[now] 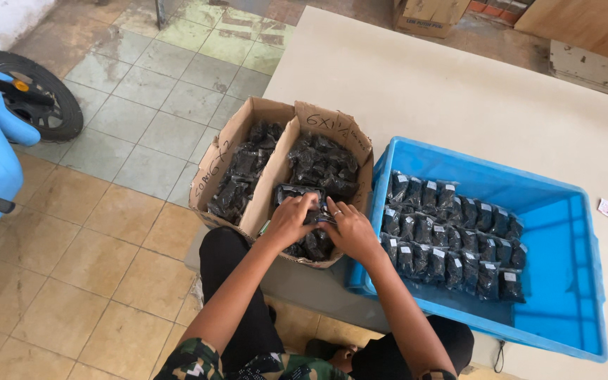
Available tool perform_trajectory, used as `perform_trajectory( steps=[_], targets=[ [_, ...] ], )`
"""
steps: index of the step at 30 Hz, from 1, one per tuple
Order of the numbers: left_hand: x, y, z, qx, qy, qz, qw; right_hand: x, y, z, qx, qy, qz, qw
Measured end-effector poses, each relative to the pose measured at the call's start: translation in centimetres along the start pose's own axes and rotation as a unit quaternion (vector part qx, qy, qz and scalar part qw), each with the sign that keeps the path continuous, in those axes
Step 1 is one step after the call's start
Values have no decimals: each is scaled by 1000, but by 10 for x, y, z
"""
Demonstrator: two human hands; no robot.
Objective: The person sorts small packaged items from a cardboard box into a blue plastic bin, placing them in organized rows by hand.
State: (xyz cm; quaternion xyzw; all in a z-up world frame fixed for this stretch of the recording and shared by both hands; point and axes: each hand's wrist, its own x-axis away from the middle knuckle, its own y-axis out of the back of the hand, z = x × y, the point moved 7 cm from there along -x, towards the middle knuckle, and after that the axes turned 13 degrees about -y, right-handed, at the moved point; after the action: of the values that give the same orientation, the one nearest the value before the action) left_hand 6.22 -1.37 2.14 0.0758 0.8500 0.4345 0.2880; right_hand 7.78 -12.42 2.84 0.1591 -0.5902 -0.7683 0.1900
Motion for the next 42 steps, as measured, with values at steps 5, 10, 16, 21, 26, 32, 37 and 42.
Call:
perform_trajectory(
  steps=[5,10,16,21,26,32,37,42],
  targets=[
    [0,-3,1,-3,3,21,1000,0,-3,-5,-11,-15,10,1000],
    [1,2,-6,21,-5,40,999,-1,-5,-12,3,-21,19,1000],
    [2,-3,-8,40,-4,61,997,5,-1,1,12,3,55,998],
    [1,-3,-7,85,19,48,995,3,-13,-2,36,53,-12,998],
    [0,-2,-1,132,56,63,988,3,-12,-7,43,71,-73,994],
    [-3,-8,8,228,112,127,959,3,0,-6,10,99,-90,991],
    [-5,-8,10,275,145,145,939,-2,7,-9,-55,85,-99,990],
    [-9,-2,16,309,211,109,921,-17,-10,-32,-252,-50,0,966]
  ],
)
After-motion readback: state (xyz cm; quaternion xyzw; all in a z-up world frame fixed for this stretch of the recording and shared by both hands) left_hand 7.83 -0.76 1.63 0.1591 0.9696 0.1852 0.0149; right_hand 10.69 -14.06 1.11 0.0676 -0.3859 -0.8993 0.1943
